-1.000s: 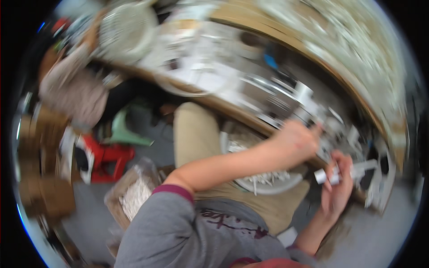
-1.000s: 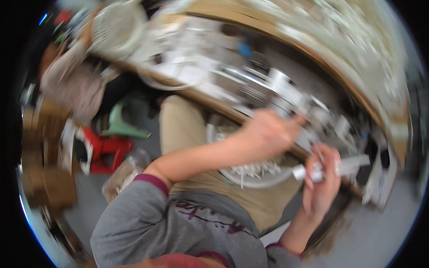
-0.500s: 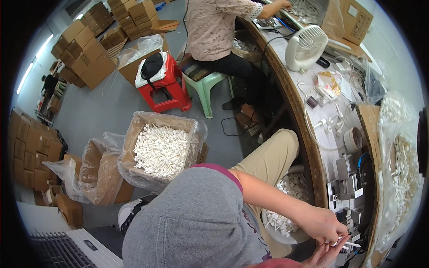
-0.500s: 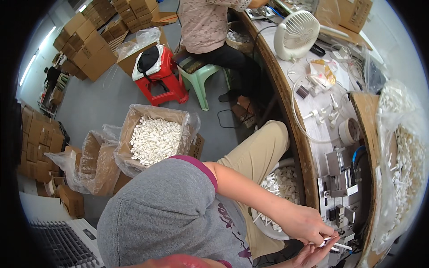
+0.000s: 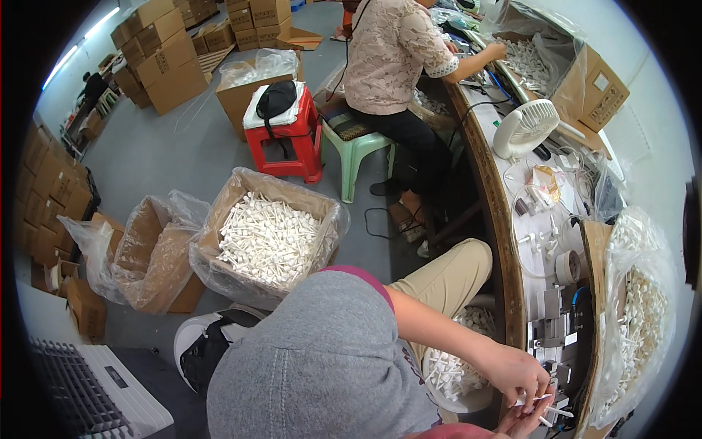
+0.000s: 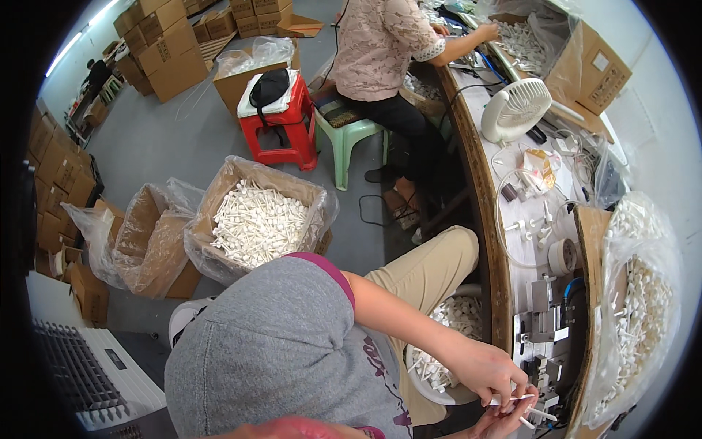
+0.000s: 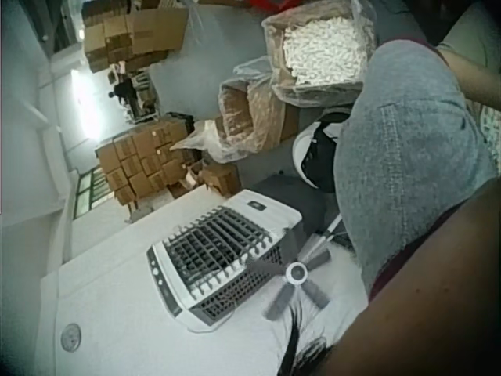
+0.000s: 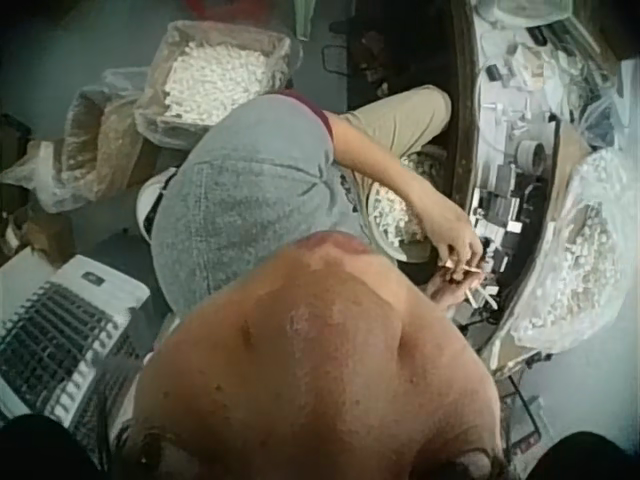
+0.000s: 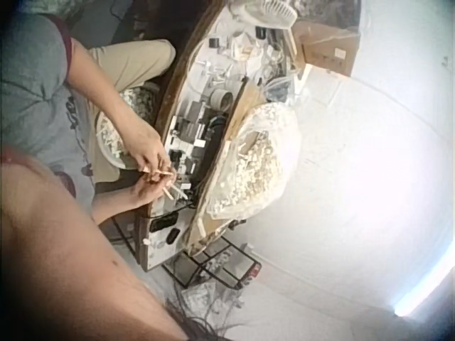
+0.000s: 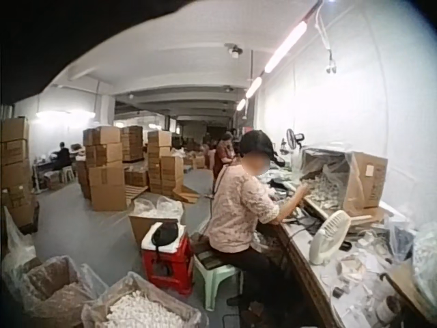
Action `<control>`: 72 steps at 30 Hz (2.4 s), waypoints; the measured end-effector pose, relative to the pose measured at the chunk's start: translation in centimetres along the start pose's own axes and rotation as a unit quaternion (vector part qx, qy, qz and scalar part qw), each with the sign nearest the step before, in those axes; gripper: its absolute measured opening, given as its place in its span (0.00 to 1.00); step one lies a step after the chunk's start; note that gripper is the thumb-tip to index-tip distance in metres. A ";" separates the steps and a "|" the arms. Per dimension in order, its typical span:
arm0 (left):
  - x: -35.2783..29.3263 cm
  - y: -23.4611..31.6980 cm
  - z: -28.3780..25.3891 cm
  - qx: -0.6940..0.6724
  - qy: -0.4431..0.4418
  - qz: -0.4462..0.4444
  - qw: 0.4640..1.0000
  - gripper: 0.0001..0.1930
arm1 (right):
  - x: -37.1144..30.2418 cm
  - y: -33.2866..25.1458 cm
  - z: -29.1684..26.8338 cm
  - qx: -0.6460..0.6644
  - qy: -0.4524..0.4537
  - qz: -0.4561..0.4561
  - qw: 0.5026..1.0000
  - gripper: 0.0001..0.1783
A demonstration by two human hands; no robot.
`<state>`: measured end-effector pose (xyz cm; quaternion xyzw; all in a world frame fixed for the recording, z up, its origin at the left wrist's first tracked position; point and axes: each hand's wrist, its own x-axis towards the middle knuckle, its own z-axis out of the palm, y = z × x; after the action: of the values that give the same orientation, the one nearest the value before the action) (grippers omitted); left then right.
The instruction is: Assembling small white plastic components using a pneumatic jig at a workshop bench.
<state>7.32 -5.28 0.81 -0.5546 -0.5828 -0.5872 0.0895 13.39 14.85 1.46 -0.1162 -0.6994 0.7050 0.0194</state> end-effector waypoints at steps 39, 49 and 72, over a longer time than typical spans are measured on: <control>2.2 -12.4 6.8 0.417 -0.021 0.011 0.909 0.08 | 0.1 3.4 -1.8 0.146 0.180 -0.068 0.970 0.21; 4.6 -11.5 5.3 0.411 -0.135 -0.026 0.901 0.08 | 2.3 4.3 -3.0 0.197 0.094 -0.091 0.972 0.22; 5.0 -7.0 4.1 0.158 -0.002 0.053 0.986 0.08 | 1.6 5.1 -0.1 0.158 0.229 -0.071 0.958 0.18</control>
<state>2.49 2.78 -0.78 -0.5648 -0.6382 -0.4812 0.2055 12.56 15.15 -3.82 -0.2205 -0.5620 0.7579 0.2473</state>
